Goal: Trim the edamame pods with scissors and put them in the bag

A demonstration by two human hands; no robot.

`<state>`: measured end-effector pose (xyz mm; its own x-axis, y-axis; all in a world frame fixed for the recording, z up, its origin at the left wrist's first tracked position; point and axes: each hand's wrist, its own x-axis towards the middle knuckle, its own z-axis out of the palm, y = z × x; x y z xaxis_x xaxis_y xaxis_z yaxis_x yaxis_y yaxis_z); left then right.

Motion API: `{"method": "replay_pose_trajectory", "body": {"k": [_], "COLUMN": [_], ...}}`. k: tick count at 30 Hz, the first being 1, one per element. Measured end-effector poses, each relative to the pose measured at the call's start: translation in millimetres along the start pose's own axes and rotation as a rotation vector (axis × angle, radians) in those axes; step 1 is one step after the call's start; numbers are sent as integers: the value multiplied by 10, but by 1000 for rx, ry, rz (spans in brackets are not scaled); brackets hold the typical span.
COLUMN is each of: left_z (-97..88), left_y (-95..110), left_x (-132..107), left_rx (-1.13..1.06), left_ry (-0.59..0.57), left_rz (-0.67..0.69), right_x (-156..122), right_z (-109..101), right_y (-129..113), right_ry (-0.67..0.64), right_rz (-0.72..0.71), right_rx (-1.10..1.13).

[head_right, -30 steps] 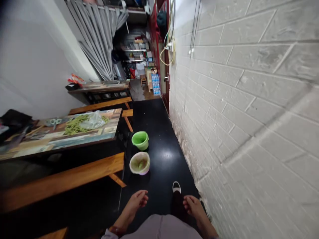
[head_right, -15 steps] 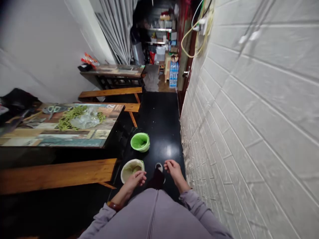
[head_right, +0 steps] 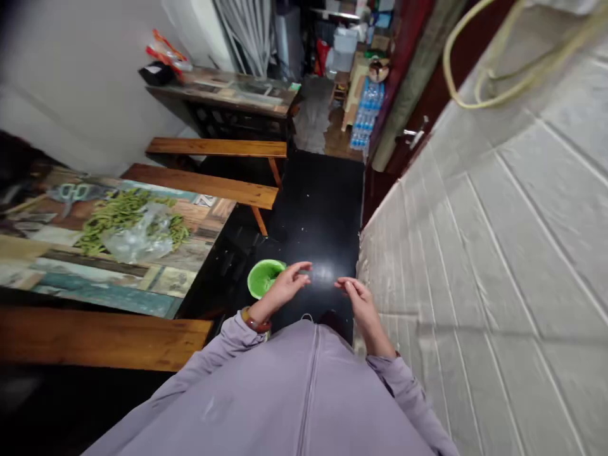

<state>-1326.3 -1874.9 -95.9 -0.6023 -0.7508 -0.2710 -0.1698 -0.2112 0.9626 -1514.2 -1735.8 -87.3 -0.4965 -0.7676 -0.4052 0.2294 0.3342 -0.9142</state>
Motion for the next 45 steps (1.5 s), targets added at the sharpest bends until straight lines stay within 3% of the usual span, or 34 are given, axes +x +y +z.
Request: {"method": "replay_pose_trajectory", "body": {"k": [4, 6, 9, 12, 15, 16, 18, 20, 23, 25, 27, 28, 29, 32, 34, 36, 40, 45], "left_z": [-474, -785, -1176, -1362, -1432, -1466, -1581, -1770, -2186, -2544, -2951, -3166, -3382, -3988, -4311, -4547, -4764, -4636], "left_y": [-44, -156, -258, -167, 20, 63, 87, 39, -61, -83, -63, -42, -18, 65, 120, 154, 69, -296], "left_x": [512, 720, 1002, 1290, 1581, 1662, 1773, 1792, 1680, 1582, 1529, 1533, 1559, 1758, 1936, 2080, 2064, 1505], "left_rx": [-55, -151, -253, -315, -312, -283, -175, -33, 188, 394, 596, 654, 675, 577, 497, 388, 211, 53], "left_ry": [120, 273, 599, 874, 900, 895, 935, 1052, 1304, 1497, 1617, 1603, 1546, 1251, 1158, 1197, 1375, 1616], "left_rz": [-65, -176, -294, -270, -242, -242, -242, -239, -270, -325, -392, -421, -440, -430, -390, -322, -301, -403], "right_x": [1034, 1672, 2703, 3620, 4167, 4238, 4229, 4096, 3905, 3897, 4006, 4095, 4196, 4487, 4597, 4605, 4356, 3905], "right_z": [129, 233, 527, 1092, 1956, 2280, 2906, 3429, 3959, 4192, 4407, 4527, 4663, 5174, 5577, 5990, 6738, 7449], "right_y": [-162, -291, -647, -1167, -1700, -1847, -2058, -2137, -2016, -1846, -1698, -1657, -1645, -1763, -1891, -1988, -2026, -1786], "right_ry": [12, -12, -96, -229, -416, -503, -740, -1040, -1596, -1740, -1678, -1575, -1434, -1312, -1275, -1223, -1287, -1542], "right_rz": [52, 54, 38, 9, -36, -63, -259, -477, -880, -1045, -1068, -1029, -976, -948, -930, -844, -701, -672], "right_rx": [5, 3, -11, -33, -47, -54, -126, -273, -515, -622, -661, -667, -660, -685, -690, -659, -592, -610]}}
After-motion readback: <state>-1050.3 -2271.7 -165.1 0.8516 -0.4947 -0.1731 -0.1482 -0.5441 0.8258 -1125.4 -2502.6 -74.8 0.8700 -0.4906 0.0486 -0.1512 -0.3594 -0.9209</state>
